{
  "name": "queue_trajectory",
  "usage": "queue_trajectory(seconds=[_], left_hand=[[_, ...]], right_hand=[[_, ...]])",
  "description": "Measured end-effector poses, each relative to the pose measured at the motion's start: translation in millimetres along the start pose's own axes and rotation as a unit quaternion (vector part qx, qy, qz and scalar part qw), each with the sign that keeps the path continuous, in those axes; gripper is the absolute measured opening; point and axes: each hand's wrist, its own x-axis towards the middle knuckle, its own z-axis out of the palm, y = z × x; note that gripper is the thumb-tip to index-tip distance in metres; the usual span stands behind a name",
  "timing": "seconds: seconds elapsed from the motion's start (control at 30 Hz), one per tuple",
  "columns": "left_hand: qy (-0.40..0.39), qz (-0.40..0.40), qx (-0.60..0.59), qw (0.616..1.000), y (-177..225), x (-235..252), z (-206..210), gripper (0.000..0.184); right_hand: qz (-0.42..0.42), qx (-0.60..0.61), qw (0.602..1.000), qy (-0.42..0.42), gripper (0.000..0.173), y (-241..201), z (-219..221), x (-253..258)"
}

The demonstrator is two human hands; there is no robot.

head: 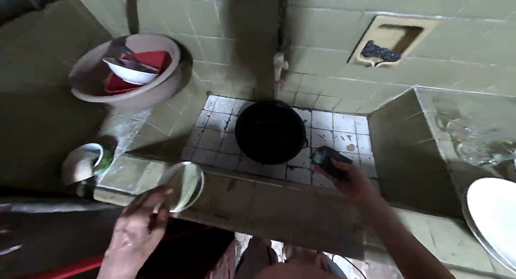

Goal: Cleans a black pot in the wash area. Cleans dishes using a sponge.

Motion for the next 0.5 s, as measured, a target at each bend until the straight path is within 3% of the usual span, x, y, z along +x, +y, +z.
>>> queue_trajectory(seconds=[0.17,0.37,0.5], left_hand=[[0.043,0.047,-0.090,0.994,75,66,7,0.037],[-0.108,0.074,-0.172,0.976,145,175,71,0.058],[-0.040,0.129,-0.129,0.982,169,281,98,0.061]], right_hand=[[-0.063,0.092,0.991,0.070,0.030,-12,-55,-17],[-0.145,0.110,0.981,0.067,0.029,-12,-91,-60],[-0.184,0.082,0.979,0.028,0.026,-11,-120,-94]])
